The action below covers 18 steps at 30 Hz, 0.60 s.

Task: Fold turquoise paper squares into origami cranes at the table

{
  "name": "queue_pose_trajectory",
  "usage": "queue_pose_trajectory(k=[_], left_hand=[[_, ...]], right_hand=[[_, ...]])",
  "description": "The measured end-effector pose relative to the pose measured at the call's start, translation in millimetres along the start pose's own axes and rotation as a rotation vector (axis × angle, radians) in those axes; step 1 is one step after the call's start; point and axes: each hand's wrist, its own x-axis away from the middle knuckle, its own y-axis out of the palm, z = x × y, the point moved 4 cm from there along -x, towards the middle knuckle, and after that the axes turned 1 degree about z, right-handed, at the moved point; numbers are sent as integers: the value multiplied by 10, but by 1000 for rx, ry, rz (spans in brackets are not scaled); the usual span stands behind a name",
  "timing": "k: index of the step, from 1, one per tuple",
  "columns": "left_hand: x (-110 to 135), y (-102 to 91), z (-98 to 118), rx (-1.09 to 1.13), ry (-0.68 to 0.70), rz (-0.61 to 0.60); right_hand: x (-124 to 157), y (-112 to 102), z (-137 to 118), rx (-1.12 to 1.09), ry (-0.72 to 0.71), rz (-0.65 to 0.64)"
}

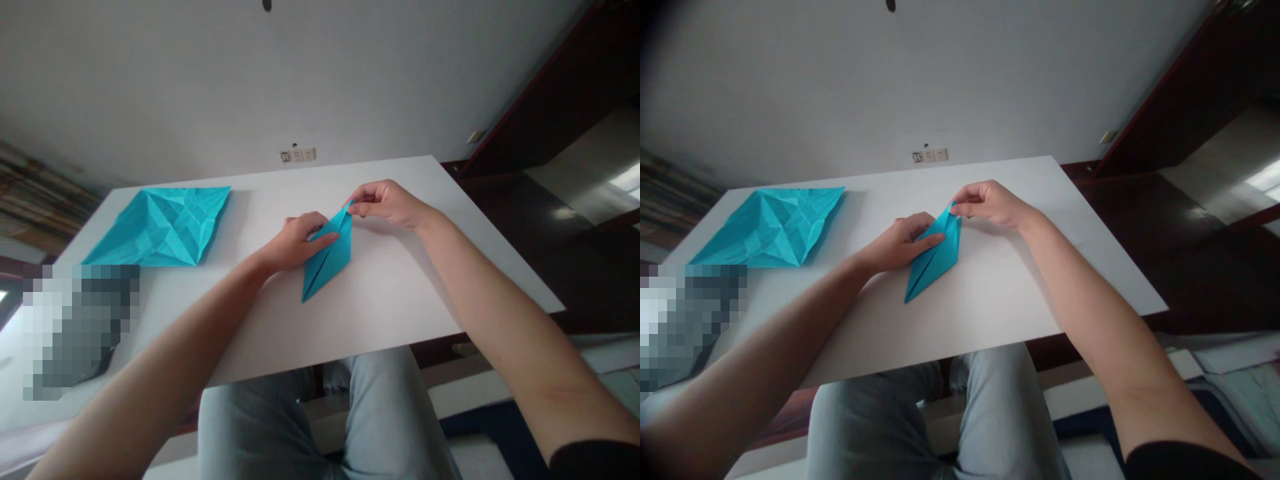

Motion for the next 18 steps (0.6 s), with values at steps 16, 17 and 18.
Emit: queue_pose_trajectory(k=[16,17,18], left_hand=[[21,-11,52,103,-20,29],[21,-8,61,144,-19,47],[21,-5,74,182,-15,61]], right_hand=[[27,69,-87,82,-86,-4],[29,87,-85,81,-87,-7],[32,108,-86,77,-88,-15]])
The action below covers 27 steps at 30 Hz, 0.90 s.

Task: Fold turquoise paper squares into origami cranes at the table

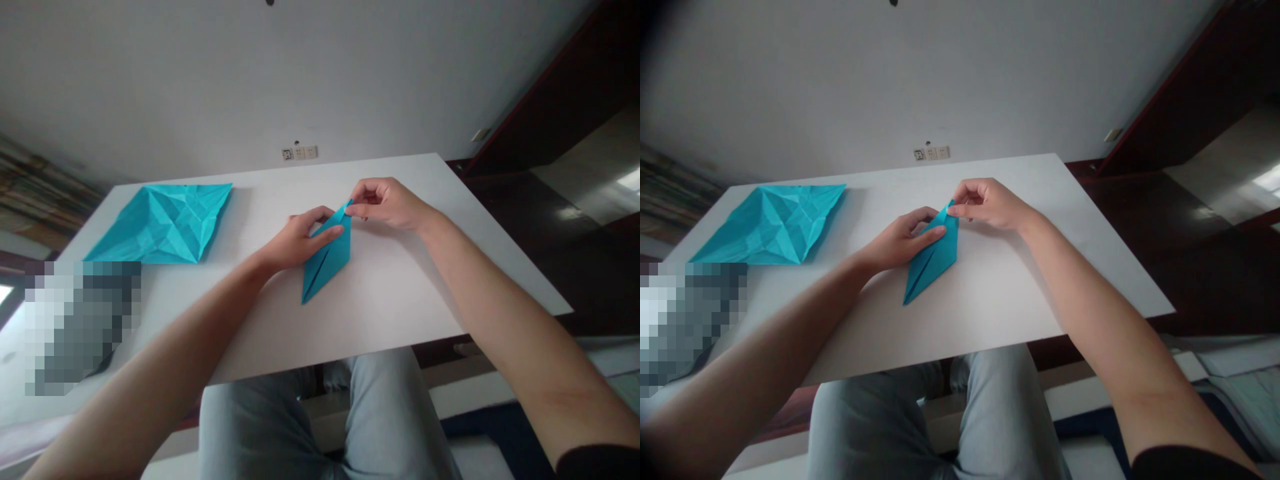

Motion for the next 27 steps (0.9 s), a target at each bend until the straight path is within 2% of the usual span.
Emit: queue_pose_trajectory(k=[3,9,17,23,27], left_hand=[[2,11,42,105,-2,10],[37,38,103,321,-90,-160],[48,17,157,331,-61,-252],[72,3,166,360,-125,-292],[73,-20,182,351,-116,-291]], right_hand=[[9,61,-33,-30,-11,-40],[34,25,-140,-90,-107,-62],[105,-9,-188,-24,-72,-119],[154,-20,-303,39,-90,-138],[179,9,-334,75,-71,-185]])
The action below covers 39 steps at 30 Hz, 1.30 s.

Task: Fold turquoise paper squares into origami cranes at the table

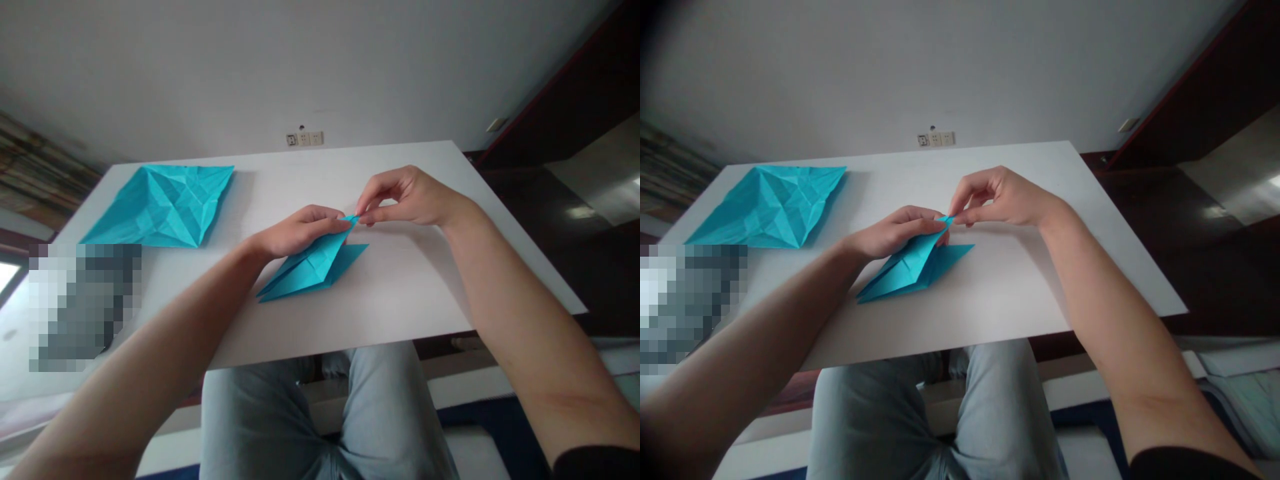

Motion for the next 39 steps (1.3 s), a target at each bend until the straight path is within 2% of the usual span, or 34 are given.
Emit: queue_pose_trajectory(k=[7,14,21,27,39], left_hand=[[6,-11,7,22,4,-10],[18,-16,-25,30,-37,7],[17,-25,5,48,-4,-1],[7,-18,23,42,16,2],[-16,-18,-32,114,35,15]], right_hand=[[-9,78,-16,-75,40,-27],[-42,109,53,-142,78,43],[-66,154,12,-169,17,61],[-66,164,2,-162,40,98],[-82,128,149,-114,-11,-25]])
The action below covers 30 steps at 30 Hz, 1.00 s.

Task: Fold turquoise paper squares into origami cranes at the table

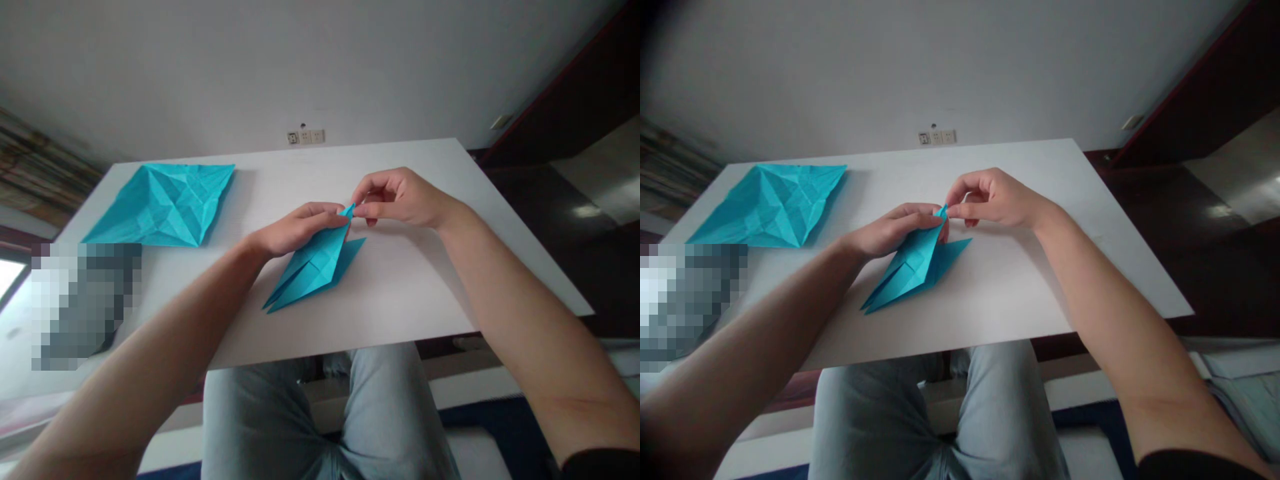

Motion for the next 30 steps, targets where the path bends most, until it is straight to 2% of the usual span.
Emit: queue_pose_trajectory(k=[5,13,16,20,26,30], left_hand=[[-29,7,-16,20,54,21],[-99,-49,-129,-62,283,206],[-90,-92,-154,-172,359,306],[-59,-135,-178,-346,378,414],[-15,-105,-152,-560,527,468],[2,-99,-152,-653,522,504]], right_hand=[[-3,27,13,-3,15,-22],[-29,28,91,-14,46,31],[-44,21,142,-28,67,52],[-53,39,180,-40,92,79],[-68,83,176,-76,109,129],[-77,97,161,-107,128,142]])
